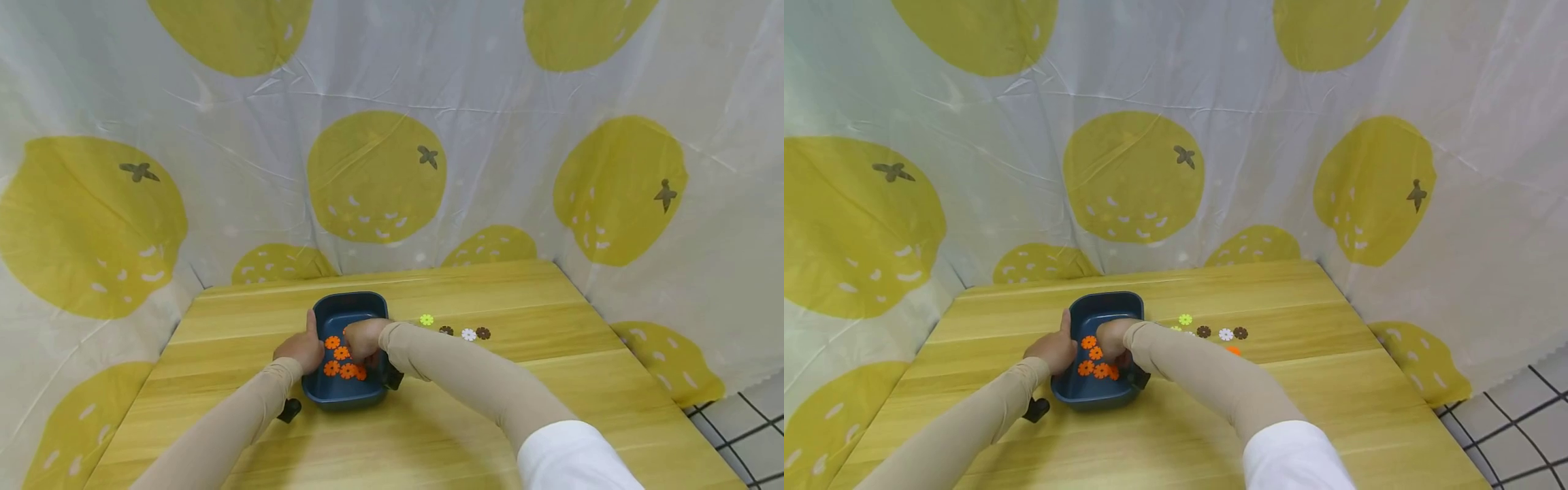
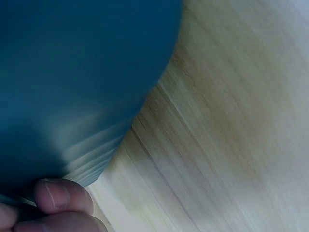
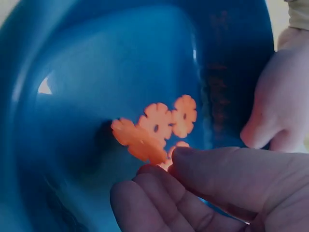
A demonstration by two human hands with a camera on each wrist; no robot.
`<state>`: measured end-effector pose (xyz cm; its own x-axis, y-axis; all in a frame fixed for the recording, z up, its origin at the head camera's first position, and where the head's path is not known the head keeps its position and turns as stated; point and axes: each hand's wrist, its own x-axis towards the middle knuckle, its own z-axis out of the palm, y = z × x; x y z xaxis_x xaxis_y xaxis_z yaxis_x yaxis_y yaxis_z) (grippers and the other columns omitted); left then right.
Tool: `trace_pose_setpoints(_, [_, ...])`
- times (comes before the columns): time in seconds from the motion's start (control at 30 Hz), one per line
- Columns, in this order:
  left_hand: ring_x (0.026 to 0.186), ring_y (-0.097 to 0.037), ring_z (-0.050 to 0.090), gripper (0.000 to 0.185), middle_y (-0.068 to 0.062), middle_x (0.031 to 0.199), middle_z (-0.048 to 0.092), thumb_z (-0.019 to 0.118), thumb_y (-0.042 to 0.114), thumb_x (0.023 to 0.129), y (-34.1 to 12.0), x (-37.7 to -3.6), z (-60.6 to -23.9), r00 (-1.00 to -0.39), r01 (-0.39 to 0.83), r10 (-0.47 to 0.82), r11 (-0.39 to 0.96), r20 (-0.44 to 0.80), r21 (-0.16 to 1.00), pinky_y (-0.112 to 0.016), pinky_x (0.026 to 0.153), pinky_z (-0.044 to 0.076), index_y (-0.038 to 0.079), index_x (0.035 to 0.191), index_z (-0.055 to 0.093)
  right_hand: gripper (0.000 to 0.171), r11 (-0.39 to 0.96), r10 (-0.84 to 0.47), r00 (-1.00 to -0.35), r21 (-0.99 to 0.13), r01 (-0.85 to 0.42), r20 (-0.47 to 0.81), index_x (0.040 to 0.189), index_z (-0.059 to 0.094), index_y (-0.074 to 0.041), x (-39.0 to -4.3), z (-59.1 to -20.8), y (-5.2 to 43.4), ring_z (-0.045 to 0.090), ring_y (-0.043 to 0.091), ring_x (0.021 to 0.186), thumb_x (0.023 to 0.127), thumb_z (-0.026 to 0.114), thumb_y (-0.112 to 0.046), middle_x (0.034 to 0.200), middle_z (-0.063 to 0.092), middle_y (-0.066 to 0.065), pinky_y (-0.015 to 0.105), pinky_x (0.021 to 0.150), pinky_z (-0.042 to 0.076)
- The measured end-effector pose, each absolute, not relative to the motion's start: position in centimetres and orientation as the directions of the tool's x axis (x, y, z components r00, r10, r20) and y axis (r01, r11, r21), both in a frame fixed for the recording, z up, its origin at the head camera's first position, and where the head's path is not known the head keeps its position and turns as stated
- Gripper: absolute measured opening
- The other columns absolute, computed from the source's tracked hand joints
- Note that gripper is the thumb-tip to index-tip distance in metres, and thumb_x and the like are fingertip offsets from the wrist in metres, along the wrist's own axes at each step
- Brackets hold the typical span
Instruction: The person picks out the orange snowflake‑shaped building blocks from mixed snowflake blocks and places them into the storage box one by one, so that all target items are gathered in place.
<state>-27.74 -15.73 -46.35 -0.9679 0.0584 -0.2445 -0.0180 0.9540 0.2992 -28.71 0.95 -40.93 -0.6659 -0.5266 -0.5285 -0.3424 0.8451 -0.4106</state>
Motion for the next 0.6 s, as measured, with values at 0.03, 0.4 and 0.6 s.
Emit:
trace_pose_setpoints(0.03, [0.061, -0.024, 0.057, 0.079, -0.019, 0.092, 0.067, 0.043, 0.024, 0.095, -15.7, -27.7, -46.3, -0.968, -0.018, 0.059, 0.954, -0.246, 0.300, -0.036, 0.049, 0.042, 0.005, 0.150, -0.011, 0.006, 0.844, -0.527, -0.667, -0.417, -0.337, -0.526, 0.079, 0.064, -0.003, -28.7, -40.8, 1.1, 0.069, 0.025, 0.072, 0.084, 0.063, -0.005, 0.074, 0.066, 0.010, 0.034, 0.066, 0.056])
trace_pose_setpoints(0.4, [0.058, -0.023, 0.056, 0.078, -0.013, 0.075, 0.063, 0.040, 0.023, 0.095, -15.6, -27.7, -46.2, -0.964, -0.020, 0.061, 0.954, -0.259, 0.298, -0.034, 0.050, 0.041, 0.004, 0.149, -0.012, 0.026, 0.804, -0.521, -0.748, -0.531, -0.269, -0.410, 0.063, 0.056, -0.006, -30.3, -38.5, 5.5, 0.066, 0.032, 0.070, 0.084, 0.069, -0.015, 0.065, 0.057, 0.011, 0.037, 0.069, 0.056])
trace_pose_setpoints(0.6, [0.058, -0.023, 0.056, 0.078, -0.011, 0.074, 0.062, 0.040, 0.023, 0.095, -15.7, -27.9, -46.2, -0.960, -0.030, 0.056, 0.954, -0.276, 0.297, -0.033, 0.050, 0.040, 0.006, 0.149, -0.014, 0.040, 0.902, -0.388, -0.778, -0.379, -0.209, -0.494, 0.051, 0.046, -0.015, -30.9, -38.7, 10.2, 0.038, 0.016, 0.047, 0.081, 0.071, -0.020, 0.055, 0.043, 0.001, 0.029, 0.051, 0.046])
